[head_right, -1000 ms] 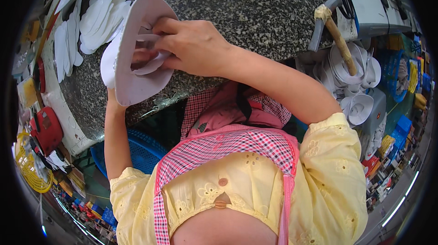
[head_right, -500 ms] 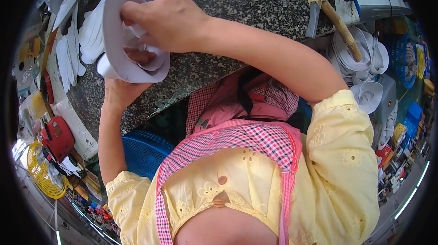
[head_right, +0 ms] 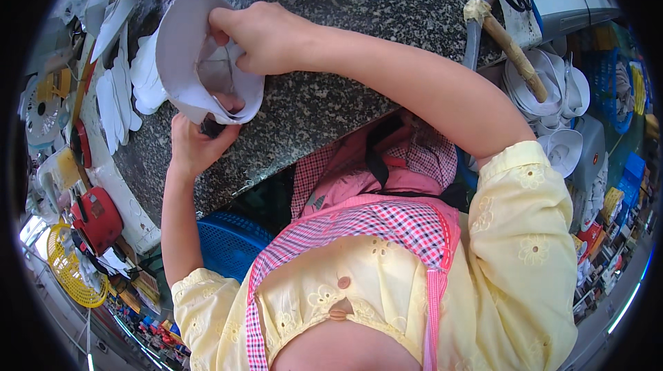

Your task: The person inserts inner lining pads into shoe uppers, shaping them by hand. Next, the person empties wooden stiffeners from a plastic bag onto the workbench, inserts the stiffeners into shoe uppers, and presses and folds the uppers around them.

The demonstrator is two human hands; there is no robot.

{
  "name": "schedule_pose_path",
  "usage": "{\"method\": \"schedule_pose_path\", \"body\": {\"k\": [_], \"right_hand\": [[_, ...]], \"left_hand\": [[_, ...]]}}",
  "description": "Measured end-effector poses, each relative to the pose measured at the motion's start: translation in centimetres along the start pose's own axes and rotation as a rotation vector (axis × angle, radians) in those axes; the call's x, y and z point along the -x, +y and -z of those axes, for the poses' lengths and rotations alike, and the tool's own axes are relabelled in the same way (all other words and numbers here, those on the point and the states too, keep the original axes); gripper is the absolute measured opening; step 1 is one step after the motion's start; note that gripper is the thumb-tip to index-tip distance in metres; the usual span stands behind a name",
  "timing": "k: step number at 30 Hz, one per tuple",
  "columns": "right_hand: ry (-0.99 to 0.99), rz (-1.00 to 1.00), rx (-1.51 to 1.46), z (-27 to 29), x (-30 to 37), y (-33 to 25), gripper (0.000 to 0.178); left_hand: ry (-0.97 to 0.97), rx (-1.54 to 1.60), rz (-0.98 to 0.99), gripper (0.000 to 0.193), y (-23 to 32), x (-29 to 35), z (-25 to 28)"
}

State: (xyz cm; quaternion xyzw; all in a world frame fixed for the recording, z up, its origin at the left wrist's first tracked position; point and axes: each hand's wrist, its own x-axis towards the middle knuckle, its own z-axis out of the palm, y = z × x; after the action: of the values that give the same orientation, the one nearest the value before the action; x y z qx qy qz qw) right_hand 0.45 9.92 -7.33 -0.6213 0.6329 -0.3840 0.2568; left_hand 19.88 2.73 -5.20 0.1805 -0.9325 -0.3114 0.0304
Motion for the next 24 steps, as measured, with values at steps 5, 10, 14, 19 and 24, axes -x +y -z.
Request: {"method": "schedule_pose_path", "body": {"k": [5, 10, 14, 19, 24], "right_hand": [[-0.004, 0.039, 0.117, -0.6, -0.1, -0.3, 0.036], [0.267, 0.252, 0.417, 1.0, 1.3, 0.2, 0.027], [-0.169, 0.55, 0.006, 0.0, 3.0, -0.4, 0.013], [-0.292, 0.61, 0.14, 0.2, 3.2, -1.0, 0.017], [-0.122, 0.565, 0.301, -0.3, 3.6, -1.9, 0.02]], "left_hand": [[0.014, 0.118, -0.012, 0.026, -0.2, -0.2, 0.0], [0.022, 0.162, -0.083, 0.031, -0.7, -0.2, 0.2], [0.003, 0.082, -0.161, 0.037, 0.5, 0.4, 1.1], [0.157, -0.015, -0.127, 0.024, 3.7, 1.3, 2.4], [0.346, -0.004, -0.152, 0.014, 2.2, 3.8, 1.2]]}}
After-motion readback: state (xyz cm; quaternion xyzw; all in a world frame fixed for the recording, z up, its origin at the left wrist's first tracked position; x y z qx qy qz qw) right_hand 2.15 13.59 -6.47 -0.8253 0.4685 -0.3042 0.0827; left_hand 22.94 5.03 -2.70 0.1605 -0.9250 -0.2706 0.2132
